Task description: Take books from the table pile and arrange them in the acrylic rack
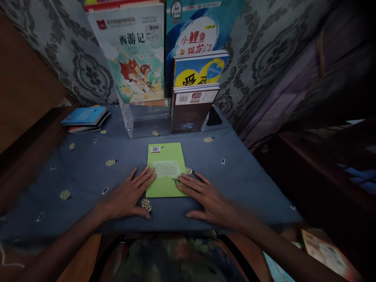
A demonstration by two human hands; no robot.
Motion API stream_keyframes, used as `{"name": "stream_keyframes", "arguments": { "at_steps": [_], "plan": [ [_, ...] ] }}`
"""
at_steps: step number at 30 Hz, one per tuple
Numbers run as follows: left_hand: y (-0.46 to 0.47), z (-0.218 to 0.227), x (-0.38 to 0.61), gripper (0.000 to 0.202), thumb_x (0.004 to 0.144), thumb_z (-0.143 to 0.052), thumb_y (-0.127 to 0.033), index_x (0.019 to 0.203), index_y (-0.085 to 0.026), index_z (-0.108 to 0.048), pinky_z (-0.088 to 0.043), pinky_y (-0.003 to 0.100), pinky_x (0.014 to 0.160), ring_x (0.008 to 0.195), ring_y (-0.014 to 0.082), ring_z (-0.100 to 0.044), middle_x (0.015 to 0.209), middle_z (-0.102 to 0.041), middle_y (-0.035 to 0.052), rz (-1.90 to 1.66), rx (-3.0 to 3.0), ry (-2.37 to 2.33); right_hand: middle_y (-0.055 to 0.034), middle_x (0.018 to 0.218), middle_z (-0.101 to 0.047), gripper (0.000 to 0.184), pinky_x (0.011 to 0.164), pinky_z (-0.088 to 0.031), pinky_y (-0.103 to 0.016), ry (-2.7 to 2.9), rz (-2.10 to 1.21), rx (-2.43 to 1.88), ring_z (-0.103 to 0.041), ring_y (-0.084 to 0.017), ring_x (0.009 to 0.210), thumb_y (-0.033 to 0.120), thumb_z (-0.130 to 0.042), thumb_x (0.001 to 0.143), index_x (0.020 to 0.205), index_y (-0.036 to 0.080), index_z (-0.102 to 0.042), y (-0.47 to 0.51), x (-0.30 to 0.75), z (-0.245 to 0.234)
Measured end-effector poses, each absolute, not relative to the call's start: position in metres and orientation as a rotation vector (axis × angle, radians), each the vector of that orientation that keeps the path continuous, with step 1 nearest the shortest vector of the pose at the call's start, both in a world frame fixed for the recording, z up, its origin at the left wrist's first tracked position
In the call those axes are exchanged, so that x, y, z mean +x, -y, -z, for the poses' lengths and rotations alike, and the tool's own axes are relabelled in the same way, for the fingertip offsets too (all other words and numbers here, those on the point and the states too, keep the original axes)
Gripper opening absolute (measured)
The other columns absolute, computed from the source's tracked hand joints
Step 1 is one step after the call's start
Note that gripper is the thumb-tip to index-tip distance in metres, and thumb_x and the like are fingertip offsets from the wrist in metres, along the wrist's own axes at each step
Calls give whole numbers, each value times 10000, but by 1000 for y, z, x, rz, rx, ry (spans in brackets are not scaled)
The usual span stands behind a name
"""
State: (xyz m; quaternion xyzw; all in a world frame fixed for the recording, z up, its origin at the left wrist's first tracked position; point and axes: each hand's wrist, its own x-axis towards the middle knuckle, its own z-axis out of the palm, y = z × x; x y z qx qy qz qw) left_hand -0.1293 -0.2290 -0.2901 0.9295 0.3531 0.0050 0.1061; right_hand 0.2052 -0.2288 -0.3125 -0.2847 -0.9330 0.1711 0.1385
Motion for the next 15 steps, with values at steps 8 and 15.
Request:
{"name": "stream_keyframes", "arguments": {
  "at_steps": [8,15],
  "plan": [
    [267,291,-131,1015,884,-475,-720,1595,-266,90,-154,530,1243,1522,310,-233,1653,-214,118,-48,2723,-1032,-112,1573,-421,779,1229,-246,-542,2684,-535,-772,-377,-269,1464,482,-633,927,1579,278,-257,264,212,310],
    [230,297,-132,612,1055,-326,-411,1599,-338,-55,-223,494,1237,1547,250,-151,1675,-165,41,-145,2687,-1299,-89,1618,-344,606,1217,-257,-566,2558,-470,-1048,-248,-291,1518,526,-470,996,1541,283,-364,211,201,314]
  ]
}}
